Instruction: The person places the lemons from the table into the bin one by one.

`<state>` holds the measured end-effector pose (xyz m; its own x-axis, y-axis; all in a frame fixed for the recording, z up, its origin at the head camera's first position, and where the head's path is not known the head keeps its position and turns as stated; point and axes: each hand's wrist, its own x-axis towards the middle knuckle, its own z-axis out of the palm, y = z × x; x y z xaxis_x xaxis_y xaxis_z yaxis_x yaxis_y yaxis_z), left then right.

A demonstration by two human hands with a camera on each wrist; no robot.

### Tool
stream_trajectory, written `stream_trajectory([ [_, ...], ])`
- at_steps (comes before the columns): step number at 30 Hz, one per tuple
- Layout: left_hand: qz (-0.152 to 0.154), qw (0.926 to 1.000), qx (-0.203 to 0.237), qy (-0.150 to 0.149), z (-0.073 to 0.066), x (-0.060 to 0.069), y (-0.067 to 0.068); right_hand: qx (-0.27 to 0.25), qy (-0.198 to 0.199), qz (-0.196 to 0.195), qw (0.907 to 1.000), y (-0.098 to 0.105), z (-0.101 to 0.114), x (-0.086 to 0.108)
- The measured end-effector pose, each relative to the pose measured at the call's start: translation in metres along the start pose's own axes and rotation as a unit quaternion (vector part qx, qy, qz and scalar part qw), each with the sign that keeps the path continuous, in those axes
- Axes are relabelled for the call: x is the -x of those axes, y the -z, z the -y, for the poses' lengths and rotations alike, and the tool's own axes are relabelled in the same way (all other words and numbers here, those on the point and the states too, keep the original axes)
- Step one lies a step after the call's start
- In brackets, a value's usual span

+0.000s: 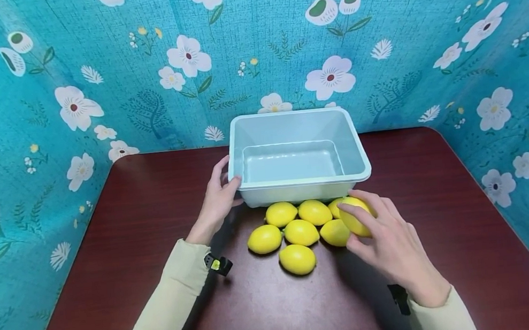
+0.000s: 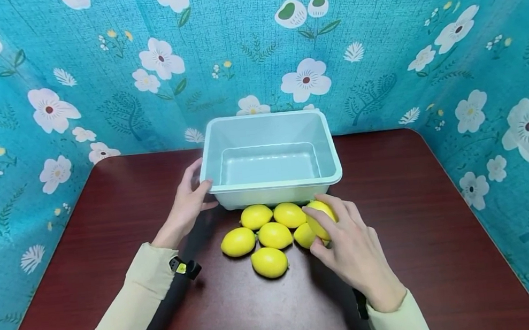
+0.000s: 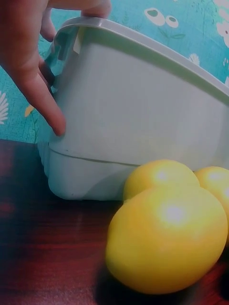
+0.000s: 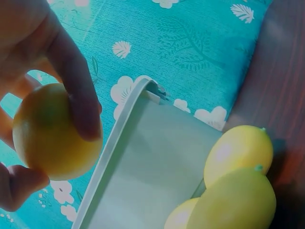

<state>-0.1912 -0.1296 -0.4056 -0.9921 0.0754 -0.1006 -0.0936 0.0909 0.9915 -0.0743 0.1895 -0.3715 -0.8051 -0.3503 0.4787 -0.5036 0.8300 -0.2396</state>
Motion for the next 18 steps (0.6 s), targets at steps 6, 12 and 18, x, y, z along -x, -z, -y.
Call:
stream_trajectory([
  [6, -0.002, 1.0, 0.003, -0.001, 0.0, 0.0, -0.001, 0.001, 0.003, -0.013, 0.9999, 0.004, -0.002, -0.005],
  [12, -0.007, 1.0, 0.002, 0.0, 0.001, 0.001, -0.002, -0.003, 0.002, -0.022, 0.9997, 0.006, -0.005, -0.011],
  [18, -0.008, 1.0, -0.003, -0.002, -0.001, 0.002, -0.003, -0.008, 0.006, -0.028, 0.9996, 0.008, -0.007, -0.016],
])
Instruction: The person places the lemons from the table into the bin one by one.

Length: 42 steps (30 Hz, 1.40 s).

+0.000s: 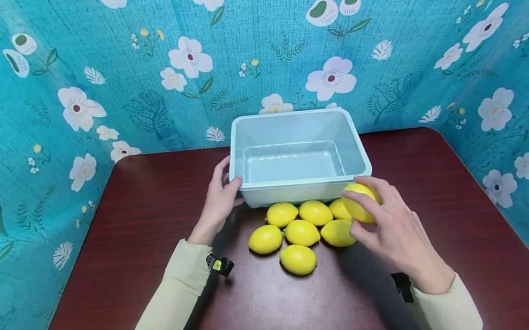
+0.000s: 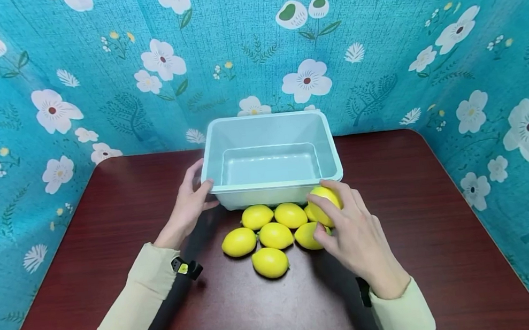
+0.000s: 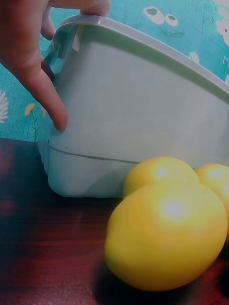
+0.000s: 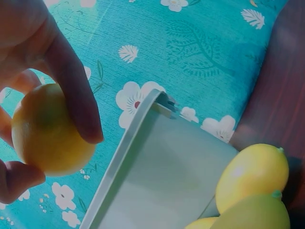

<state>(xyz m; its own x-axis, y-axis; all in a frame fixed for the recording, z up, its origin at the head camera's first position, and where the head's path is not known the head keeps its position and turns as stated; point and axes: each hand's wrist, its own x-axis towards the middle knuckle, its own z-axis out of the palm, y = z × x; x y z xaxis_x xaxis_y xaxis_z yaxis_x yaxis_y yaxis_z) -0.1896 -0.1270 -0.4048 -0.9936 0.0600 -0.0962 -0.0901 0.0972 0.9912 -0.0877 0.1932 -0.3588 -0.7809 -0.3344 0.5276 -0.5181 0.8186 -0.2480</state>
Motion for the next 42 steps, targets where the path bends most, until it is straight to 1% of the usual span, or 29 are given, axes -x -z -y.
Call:
stream_trajectory([
  [6, 0.0, 1.0, -0.002, 0.001, -0.001, 0.0, -0.001, 0.004, 0.009, -0.005, 0.9999, 0.003, -0.001, -0.007],
  [14, -0.003, 1.0, -0.004, 0.007, 0.002, 0.0, -0.001, 0.004, 0.011, -0.007, 0.9999, 0.004, -0.001, -0.016],
  [31, -0.001, 1.0, -0.006, 0.001, 0.0, 0.001, 0.0, 0.009, 0.006, 0.002, 0.9999, 0.01, 0.004, -0.031],
  [36, -0.002, 0.9999, -0.011, 0.003, 0.0, 0.001, 0.0, 0.006, 0.01, 0.01, 0.9999, 0.01, 0.003, -0.036],
  [42, -0.004, 0.9998, -0.018, 0.005, 0.0, 0.002, -0.001, 0.004, 0.018, 0.007, 0.9998, 0.008, -0.001, -0.041],
])
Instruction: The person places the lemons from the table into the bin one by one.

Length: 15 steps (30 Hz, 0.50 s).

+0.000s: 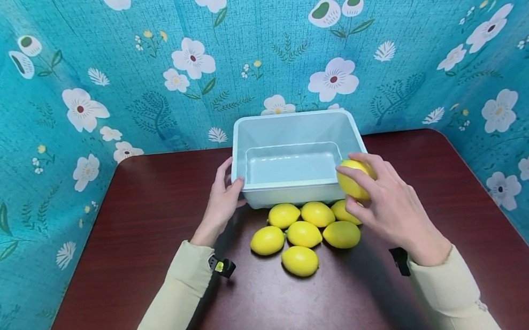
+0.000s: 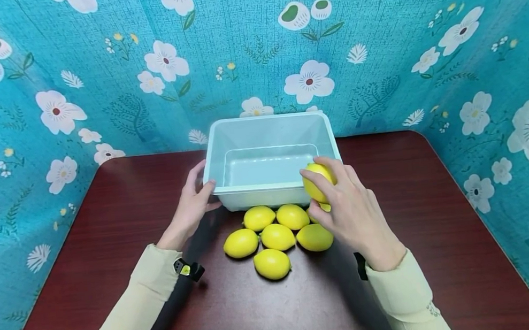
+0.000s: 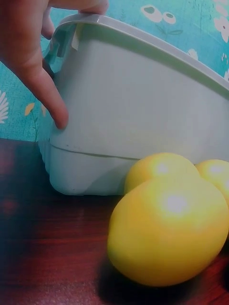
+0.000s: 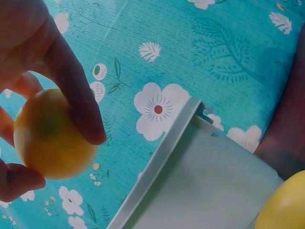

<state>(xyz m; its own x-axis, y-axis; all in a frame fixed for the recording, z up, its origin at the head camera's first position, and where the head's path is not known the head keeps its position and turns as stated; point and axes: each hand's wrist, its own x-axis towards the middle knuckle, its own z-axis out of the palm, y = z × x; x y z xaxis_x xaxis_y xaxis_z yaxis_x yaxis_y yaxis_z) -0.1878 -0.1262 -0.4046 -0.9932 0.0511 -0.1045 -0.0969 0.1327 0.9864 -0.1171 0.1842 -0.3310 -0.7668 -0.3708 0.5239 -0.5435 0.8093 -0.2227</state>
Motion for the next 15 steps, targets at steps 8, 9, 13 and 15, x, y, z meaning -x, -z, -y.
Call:
stream_trajectory([
  [8, 0.001, 1.0, -0.008, -0.002, 0.001, 0.0, -0.001, 0.002, -0.011, 0.012, 0.9999, -0.002, -0.007, -0.004],
  [9, 0.001, 1.0, -0.009, -0.002, 0.001, 0.0, -0.001, 0.003, -0.013, 0.013, 0.9998, -0.002, -0.008, -0.005],
  [13, 0.0, 0.9999, -0.011, -0.005, 0.001, 0.0, 0.0, 0.006, -0.014, 0.014, 0.9998, -0.002, -0.011, -0.008],
  [15, -0.001, 0.9999, -0.011, -0.005, 0.0, 0.0, -0.001, 0.007, -0.012, 0.011, 0.9998, -0.002, -0.012, -0.009],
])
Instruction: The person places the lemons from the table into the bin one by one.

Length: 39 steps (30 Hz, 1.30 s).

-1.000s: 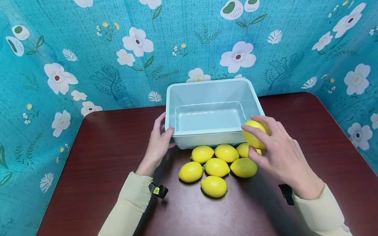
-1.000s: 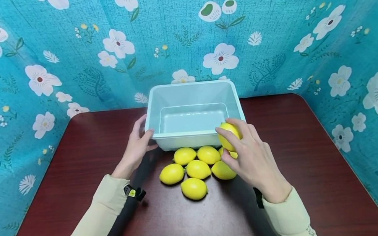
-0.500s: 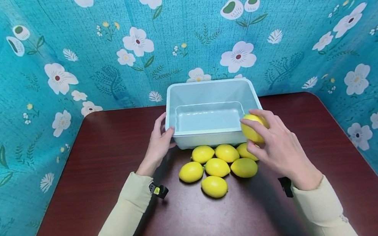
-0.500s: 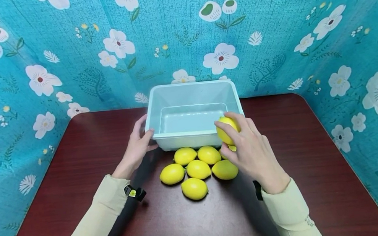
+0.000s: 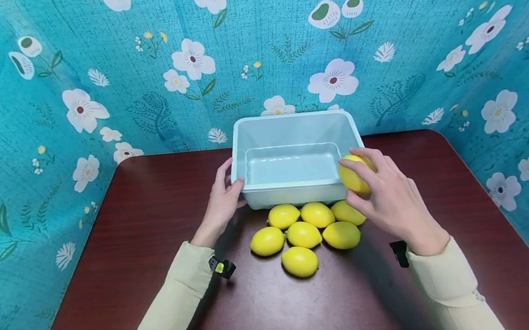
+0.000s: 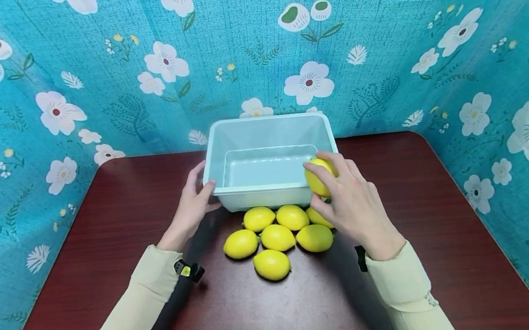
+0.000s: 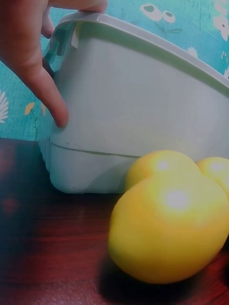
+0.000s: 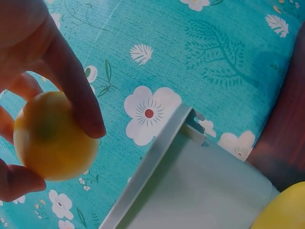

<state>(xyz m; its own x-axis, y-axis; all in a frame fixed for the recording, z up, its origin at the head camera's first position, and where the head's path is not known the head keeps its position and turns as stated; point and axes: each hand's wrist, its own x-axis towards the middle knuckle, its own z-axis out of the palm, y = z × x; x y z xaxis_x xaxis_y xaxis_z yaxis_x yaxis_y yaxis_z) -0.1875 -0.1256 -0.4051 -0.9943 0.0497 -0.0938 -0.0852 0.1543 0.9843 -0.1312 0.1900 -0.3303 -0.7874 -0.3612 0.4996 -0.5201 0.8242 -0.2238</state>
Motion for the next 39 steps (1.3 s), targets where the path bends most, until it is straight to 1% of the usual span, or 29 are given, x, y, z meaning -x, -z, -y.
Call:
stream_trajectory([
  [8, -0.005, 1.0, 0.002, -0.003, 0.0, -0.002, 0.0, 0.001, 0.004, -0.011, 0.9999, 0.002, -0.001, -0.006],
  [15, -0.005, 1.0, 0.0, -0.008, 0.0, -0.002, 0.0, -0.003, -0.004, -0.009, 0.9999, 0.003, -0.001, -0.009],
  [26, -0.003, 0.9999, -0.003, -0.012, 0.004, 0.0, 0.0, -0.019, -0.017, 0.005, 0.9997, -0.011, -0.006, -0.013],
  [32, 0.0, 1.0, 0.002, -0.004, 0.003, 0.0, -0.001, -0.016, -0.027, 0.017, 0.9994, -0.015, -0.01, -0.016],
  [36, 0.004, 1.0, 0.004, 0.005, -0.001, 0.002, -0.001, -0.015, -0.036, 0.029, 0.9988, -0.018, -0.014, -0.017],
  [39, 0.008, 0.9999, 0.003, 0.009, -0.01, 0.007, -0.001, -0.016, -0.042, 0.036, 0.9984, -0.02, -0.016, -0.018],
])
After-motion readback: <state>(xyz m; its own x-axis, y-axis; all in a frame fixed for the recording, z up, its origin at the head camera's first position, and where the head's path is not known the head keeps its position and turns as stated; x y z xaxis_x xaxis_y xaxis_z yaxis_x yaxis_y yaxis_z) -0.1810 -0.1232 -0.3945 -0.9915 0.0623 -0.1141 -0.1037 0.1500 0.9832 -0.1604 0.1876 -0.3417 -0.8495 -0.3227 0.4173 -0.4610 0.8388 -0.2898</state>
